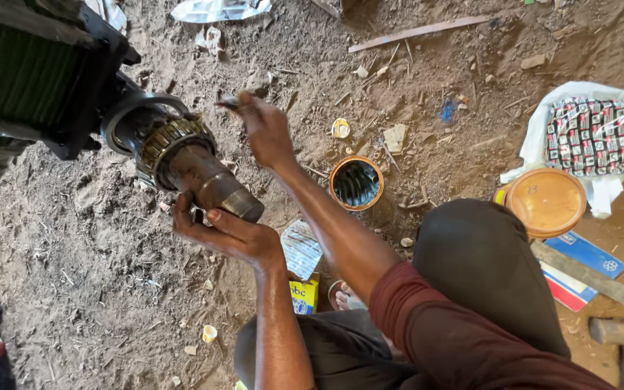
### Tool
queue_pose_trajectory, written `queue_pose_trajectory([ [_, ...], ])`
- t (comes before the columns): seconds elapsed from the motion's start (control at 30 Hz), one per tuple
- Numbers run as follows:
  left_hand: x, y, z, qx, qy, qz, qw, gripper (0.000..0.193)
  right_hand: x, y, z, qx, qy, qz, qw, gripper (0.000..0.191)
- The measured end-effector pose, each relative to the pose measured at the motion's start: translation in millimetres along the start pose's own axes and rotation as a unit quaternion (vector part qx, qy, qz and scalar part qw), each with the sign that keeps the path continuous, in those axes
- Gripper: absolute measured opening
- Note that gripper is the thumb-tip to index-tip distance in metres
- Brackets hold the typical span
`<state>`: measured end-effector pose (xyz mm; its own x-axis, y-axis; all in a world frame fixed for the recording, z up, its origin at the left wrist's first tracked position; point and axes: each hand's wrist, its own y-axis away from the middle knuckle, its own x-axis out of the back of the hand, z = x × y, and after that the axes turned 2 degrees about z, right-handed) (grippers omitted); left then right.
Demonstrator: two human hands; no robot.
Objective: The person scoops grease from a container and applies it by hand to a rotating shaft and bearing assembly on a piece of machinery. The person repeatedly dips their hand into the container to gather more grease and spreads it over the metal components.
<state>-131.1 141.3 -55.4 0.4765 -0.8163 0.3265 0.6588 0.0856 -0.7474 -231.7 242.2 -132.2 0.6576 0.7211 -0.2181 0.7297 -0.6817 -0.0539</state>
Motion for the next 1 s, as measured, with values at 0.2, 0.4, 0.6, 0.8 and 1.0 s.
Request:
queue_pose_trajectory([
  [0.2,-3,-2,3,0.014,0.005,-0.002,1.000,0.055,4,0,-24,0.174,0.132,-0.110,0.970,0.063],
  [0.4,-3,-4,6,-0.001,0.005,0.005,1.000,0.056,12,-5,-55,0.128,-0.098,-0.128,0.979,0.069],
  [0.6,11,-4,16,0.024,-0.004,-0.044,0.999,0.053,-24,-11,-125,0.333,0.111,-0.279,0.894,0.057],
  [0.8,21,-11,18,0.017,0.028,-0.026,0.999,0.044,-37,-5,-167,0.514,0.314,-0.311,0.735,0.039],
  [1.0,32,-4,19,0.079,0.128,-0.022,0.988,0.051,-4,-18,-158,0.443,0.354,-0.331,0.754,0.031],
])
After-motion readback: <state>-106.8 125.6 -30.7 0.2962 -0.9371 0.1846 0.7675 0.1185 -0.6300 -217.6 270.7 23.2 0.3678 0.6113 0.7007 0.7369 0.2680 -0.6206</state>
